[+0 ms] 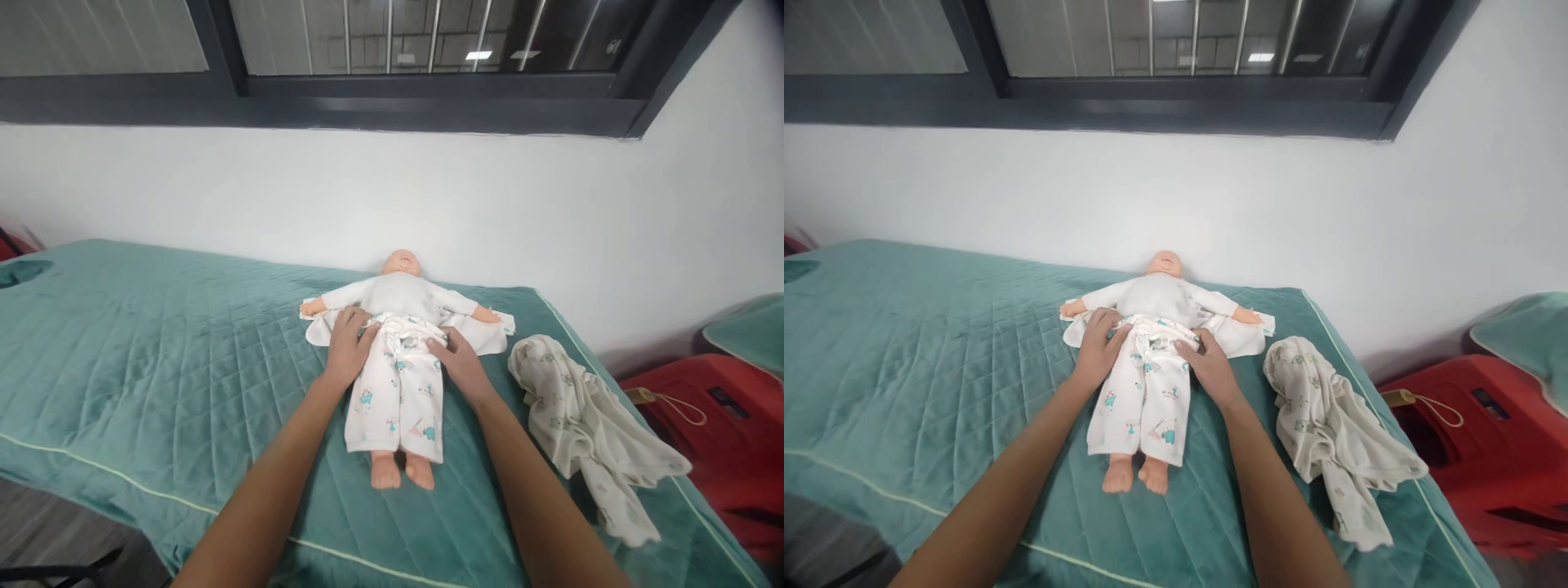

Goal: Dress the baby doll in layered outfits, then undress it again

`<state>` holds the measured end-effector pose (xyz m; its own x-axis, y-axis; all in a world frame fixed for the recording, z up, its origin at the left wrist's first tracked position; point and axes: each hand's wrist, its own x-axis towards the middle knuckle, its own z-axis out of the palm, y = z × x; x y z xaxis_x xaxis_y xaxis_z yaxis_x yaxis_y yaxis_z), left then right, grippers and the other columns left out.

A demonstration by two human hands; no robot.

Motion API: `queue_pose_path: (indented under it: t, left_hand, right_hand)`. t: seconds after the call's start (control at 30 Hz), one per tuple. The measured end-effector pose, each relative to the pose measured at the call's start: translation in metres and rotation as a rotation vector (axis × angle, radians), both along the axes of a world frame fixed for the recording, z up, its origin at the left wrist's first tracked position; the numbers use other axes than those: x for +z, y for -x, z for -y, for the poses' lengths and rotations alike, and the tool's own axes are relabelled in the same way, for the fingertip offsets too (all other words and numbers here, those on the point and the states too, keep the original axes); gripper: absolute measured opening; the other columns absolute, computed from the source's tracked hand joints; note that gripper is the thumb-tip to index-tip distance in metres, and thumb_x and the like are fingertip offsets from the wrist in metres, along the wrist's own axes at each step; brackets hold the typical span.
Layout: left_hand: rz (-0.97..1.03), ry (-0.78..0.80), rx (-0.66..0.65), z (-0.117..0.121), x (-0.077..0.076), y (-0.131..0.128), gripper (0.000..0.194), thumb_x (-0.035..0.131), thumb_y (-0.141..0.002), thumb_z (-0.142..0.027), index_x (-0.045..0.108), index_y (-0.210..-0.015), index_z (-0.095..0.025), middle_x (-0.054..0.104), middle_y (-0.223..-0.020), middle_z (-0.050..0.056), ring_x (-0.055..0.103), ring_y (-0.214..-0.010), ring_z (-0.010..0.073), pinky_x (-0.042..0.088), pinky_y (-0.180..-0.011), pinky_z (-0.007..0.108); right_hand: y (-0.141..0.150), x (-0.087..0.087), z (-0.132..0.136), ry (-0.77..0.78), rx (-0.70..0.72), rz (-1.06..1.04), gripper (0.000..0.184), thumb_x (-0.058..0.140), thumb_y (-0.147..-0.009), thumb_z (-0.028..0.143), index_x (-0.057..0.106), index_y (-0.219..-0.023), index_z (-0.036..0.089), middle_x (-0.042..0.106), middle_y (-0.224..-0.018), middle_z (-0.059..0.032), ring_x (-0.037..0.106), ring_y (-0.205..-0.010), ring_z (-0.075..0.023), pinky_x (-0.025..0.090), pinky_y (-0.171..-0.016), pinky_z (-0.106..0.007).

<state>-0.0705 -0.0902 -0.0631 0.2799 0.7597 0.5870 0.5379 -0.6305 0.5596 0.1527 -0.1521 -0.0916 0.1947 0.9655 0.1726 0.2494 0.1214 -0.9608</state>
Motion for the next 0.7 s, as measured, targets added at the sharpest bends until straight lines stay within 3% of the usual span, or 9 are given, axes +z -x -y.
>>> queue_pose_path:
  t: [0.1, 0.2, 0.33, 0.43, 0.53, 0.7]
  left_hand:
    - [-0.015, -0.05, 0.06, -0.014, -0.003, -0.01, 0.019, 0.048, -0.095, -0.035, 0.059, -0.091, -0.02, 0.054, -0.104, 0.007, 0.051, -0.105, 0.0201, 0.042, -0.098, 0.036]
    - [0.019, -0.112, 0.078, -0.014, -0.01, -0.01, 0.017, 0.05, -0.094, -0.033, 0.06, -0.093, -0.019, 0.051, -0.114, 0.008, 0.047, -0.114, 0.0216, 0.038, -0.104, 0.039]
    - [0.104, -0.136, 0.055, 0.014, -0.017, 0.002, 0.014, 0.051, -0.094, -0.03, 0.059, -0.091, -0.019, 0.045, -0.124, 0.01, 0.044, -0.122, 0.0226, 0.037, -0.107, 0.042]
    - [0.139, -0.082, 0.069, 0.049, -0.019, 0.009, 0.013, 0.05, -0.095, -0.028, 0.058, -0.09, -0.019, 0.046, -0.123, 0.01, 0.045, -0.12, 0.0221, 0.038, -0.106, 0.042]
    - [0.194, -0.057, 0.057, 0.075, -0.022, 0.01, 0.012, 0.047, -0.096, -0.026, 0.057, -0.093, -0.019, 0.051, -0.118, 0.009, 0.049, -0.116, 0.0205, 0.041, -0.102, 0.04]
    - [0.17, -0.071, -0.04, 0.079, -0.025, 0.004, 0.013, 0.041, -0.099, -0.025, 0.053, -0.102, -0.019, 0.058, -0.113, 0.009, 0.054, -0.11, 0.0186, 0.044, -0.097, 0.037]
  right_hand:
    - [-0.001, -0.004, -0.004, -0.039, 0.046, -0.134, 0.056, 0.073, -0.072, 0.054, 0.058, -0.114, 0.022, 0.066, -0.113, -0.0054, 0.058, -0.105, -0.0247, 0.048, -0.089, -0.037]
    - [-0.003, -0.006, -0.005, -0.044, 0.059, -0.122, 0.057, 0.075, -0.069, 0.053, 0.059, -0.114, 0.021, 0.067, -0.112, -0.0052, 0.058, -0.106, -0.0254, 0.047, -0.092, -0.039]
    - [-0.004, -0.007, -0.005, -0.079, -0.031, 0.031, 0.037, 0.073, -0.07, 0.048, 0.064, -0.093, 0.02, 0.064, -0.106, -0.0046, 0.056, -0.104, -0.0247, 0.045, -0.091, -0.039]
    - [0.0, -0.006, -0.002, -0.186, -0.099, 0.147, 0.02, 0.07, -0.071, 0.037, 0.06, -0.077, 0.02, 0.057, -0.106, -0.0059, 0.055, -0.105, -0.024, 0.043, -0.093, -0.038]
    - [0.007, -0.001, 0.003, -0.324, -0.149, 0.271, 0.007, 0.061, -0.073, 0.025, 0.055, -0.075, 0.022, 0.053, -0.103, -0.0061, 0.054, -0.104, -0.0233, 0.042, -0.094, -0.038]
    - [0.015, 0.007, 0.021, -0.451, -0.131, 0.378, 0.012, 0.051, -0.072, 0.016, 0.053, -0.081, 0.023, 0.06, -0.096, -0.0048, 0.055, -0.098, -0.0233, 0.042, -0.091, -0.039]
